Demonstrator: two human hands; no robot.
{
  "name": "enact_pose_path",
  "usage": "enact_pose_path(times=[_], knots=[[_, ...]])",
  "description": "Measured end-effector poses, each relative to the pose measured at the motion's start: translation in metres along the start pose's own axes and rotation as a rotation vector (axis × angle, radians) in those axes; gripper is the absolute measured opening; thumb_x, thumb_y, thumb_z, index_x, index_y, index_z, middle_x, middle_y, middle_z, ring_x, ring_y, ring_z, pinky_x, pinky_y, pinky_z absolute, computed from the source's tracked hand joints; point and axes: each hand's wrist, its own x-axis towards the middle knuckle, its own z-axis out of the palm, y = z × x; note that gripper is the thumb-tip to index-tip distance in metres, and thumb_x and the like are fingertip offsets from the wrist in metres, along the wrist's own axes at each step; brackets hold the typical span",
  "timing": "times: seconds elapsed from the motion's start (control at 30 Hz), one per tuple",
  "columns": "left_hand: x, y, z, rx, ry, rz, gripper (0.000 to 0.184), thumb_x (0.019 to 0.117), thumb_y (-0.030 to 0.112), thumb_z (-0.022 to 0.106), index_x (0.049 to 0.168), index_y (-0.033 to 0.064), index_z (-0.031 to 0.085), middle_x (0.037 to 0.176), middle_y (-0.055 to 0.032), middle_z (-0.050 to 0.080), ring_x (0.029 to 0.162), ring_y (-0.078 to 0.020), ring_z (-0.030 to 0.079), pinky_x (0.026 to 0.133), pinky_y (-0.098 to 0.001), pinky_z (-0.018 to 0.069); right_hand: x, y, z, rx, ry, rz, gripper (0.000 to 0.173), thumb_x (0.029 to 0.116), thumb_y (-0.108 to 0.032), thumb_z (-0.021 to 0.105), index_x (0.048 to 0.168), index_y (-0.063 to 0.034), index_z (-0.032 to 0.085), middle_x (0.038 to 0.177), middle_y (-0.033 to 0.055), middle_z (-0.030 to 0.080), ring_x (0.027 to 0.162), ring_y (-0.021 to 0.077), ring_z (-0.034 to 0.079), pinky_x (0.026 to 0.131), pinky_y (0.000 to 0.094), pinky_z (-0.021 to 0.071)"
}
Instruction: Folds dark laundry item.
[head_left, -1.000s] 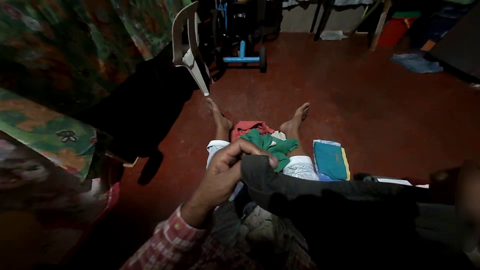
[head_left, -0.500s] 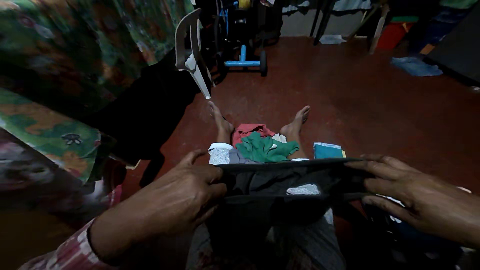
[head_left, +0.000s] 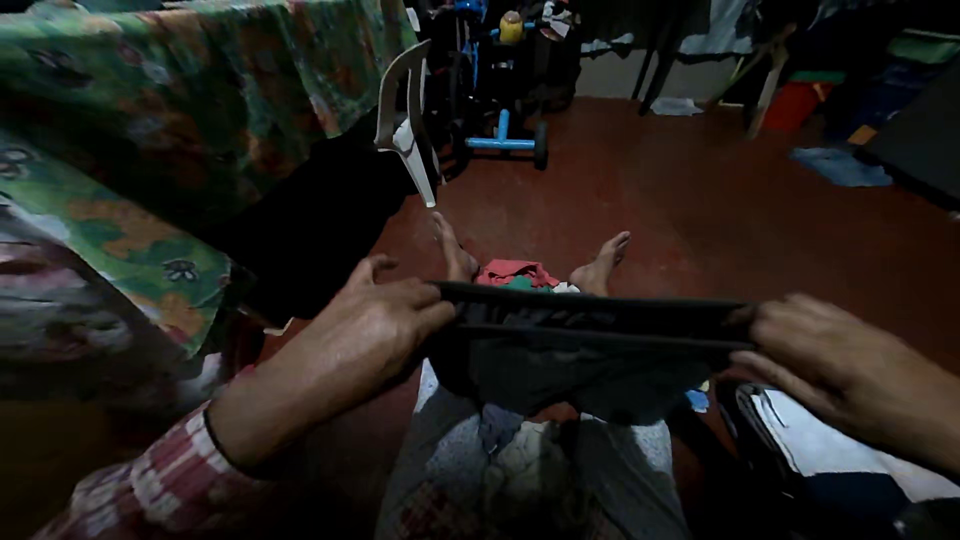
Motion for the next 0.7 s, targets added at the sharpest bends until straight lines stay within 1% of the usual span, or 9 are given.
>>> enact_pose_path(times=[0.1, 0.13, 0.23, 0.3, 0.4, 0.47, 0.57, 0.63, 0.7], knots=[[0.012, -0.008, -0.005, -0.009, 0.248, -0.046, 0.02, 0.0994, 0.011, 0.053, 0.102, 0.0038, 0.071, 0.1, -0.0144, 0.07, 0.101, -0.0313, 0.067, 0.099, -0.0575, 0.0409, 0.005, 0.004, -0.002, -0.089, 0.288, 0.036, 0.034, 0.1053, -0.025, 0.048, 0.106, 0.0027, 0.069, 0.108, 0.0232, 0.069, 0.105, 0.0369, 0.065, 0.093, 0.0485, 0.0508], [0.014, -0.011, -0.001, -0.038, 0.267, -0.055, 0.02, 0.0999, 0.014, 0.054, 0.102, 0.004, 0.072, 0.101, -0.0148, 0.07, 0.104, -0.0313, 0.065, 0.099, -0.0557, 0.0399, 0.006, 0.003, 0.002, -0.1, 0.285, 0.057, 0.034, 0.1058, -0.024, 0.047, 0.109, 0.0025, 0.068, 0.11, 0.0241, 0.068, 0.107, 0.0385, 0.063, 0.094, 0.0502, 0.0489], [0.016, -0.021, 0.016, -0.171, -0.091, -0.08, 0.022, 0.0975, 0.03, 0.063, 0.088, 0.0125, 0.072, 0.086, -0.003, 0.066, 0.086, -0.0212, 0.067, 0.085, -0.0533, 0.0491, 0.01, 0.006, 0.018, -0.072, -0.017, 0.09, 0.038, 0.1016, -0.028, 0.048, 0.099, 0.0023, 0.07, 0.096, 0.0236, 0.067, 0.093, 0.0495, 0.065, 0.076, 0.0681, 0.0489], [0.022, -0.028, 0.017, -0.295, -0.233, -0.102, 0.024, 0.0989, 0.029, 0.062, 0.089, 0.0095, 0.071, 0.084, -0.0028, 0.063, 0.084, -0.0196, 0.064, 0.084, -0.0503, 0.0483, 0.015, 0.006, 0.018, -0.066, -0.083, 0.074, 0.04, 0.0998, -0.031, 0.046, 0.091, 0.0012, 0.068, 0.09, 0.0207, 0.067, 0.089, 0.0481, 0.065, 0.071, 0.0663, 0.0479], [0.02, -0.034, 0.017, -0.35, -0.17, -0.084, 0.024, 0.0975, 0.03, 0.058, 0.089, 0.011, 0.071, 0.084, 0.0008, 0.06, 0.084, -0.0142, 0.061, 0.078, -0.0392, 0.0512, 0.012, 0.005, 0.022, 0.005, -0.154, 0.037, 0.041, 0.0997, -0.036, 0.046, 0.091, -0.0032, 0.071, 0.113, 0.015, 0.071, 0.106, 0.0437, 0.065, 0.082, 0.0669, 0.0481], [0.021, -0.039, 0.018, -0.335, -0.144, -0.06, 0.026, 0.0978, 0.032, 0.057, 0.093, 0.0122, 0.072, 0.088, 0.0008, 0.061, 0.089, -0.0144, 0.062, 0.082, -0.0387, 0.0521, 0.013, 0.004, 0.026, 0.028, -0.215, -0.011, 0.038, 0.0986, -0.037, 0.049, 0.09, -0.0064, 0.071, 0.13, 0.0138, 0.067, 0.12, 0.0443, 0.061, 0.089, 0.0707, 0.046], [0.024, -0.045, 0.017, -0.288, -0.143, -0.031, 0.021, 0.0956, 0.027, 0.06, 0.092, 0.0118, 0.073, 0.093, -0.0018, 0.062, 0.094, -0.0185, 0.062, 0.084, -0.0395, 0.0534, 0.016, 0.009, 0.033, 0.014, -0.221, -0.053, 0.038, 0.0988, -0.04, 0.05, 0.093, -0.0105, 0.072, 0.126, 0.0183, 0.066, 0.119, 0.0477, 0.06, 0.09, 0.0742, 0.0444], [0.025, -0.05, 0.015, -0.246, -0.124, -0.009, 0.018, 0.0943, 0.023, 0.064, 0.089, 0.0086, 0.073, 0.091, -0.0066, 0.063, 0.096, -0.0264, 0.063, 0.086, -0.0478, 0.0525, 0.02, 0.016, 0.035, 0.059, -0.143, -0.022, 0.036, 0.0996, -0.036, 0.052, 0.095, -0.008, 0.073, 0.11, 0.0202, 0.066, 0.105, 0.0447, 0.064, 0.085, 0.0681, 0.049], [0.026, -0.057, 0.015, -0.199, -0.102, 0.002, 0.018, 0.0943, 0.023, 0.064, 0.088, 0.0083, 0.073, 0.091, -0.0089, 0.065, 0.101, -0.0314, 0.063, 0.09, -0.0522, 0.0506, 0.024, 0.021, 0.033, 0.142, -0.036, 0.043, 0.034, 0.1001, -0.033, 0.053, 0.1, -0.0068, 0.075, 0.098, 0.0148, 0.065, 0.092, 0.0297, 0.065, 0.079, 0.0488, 0.0553]])
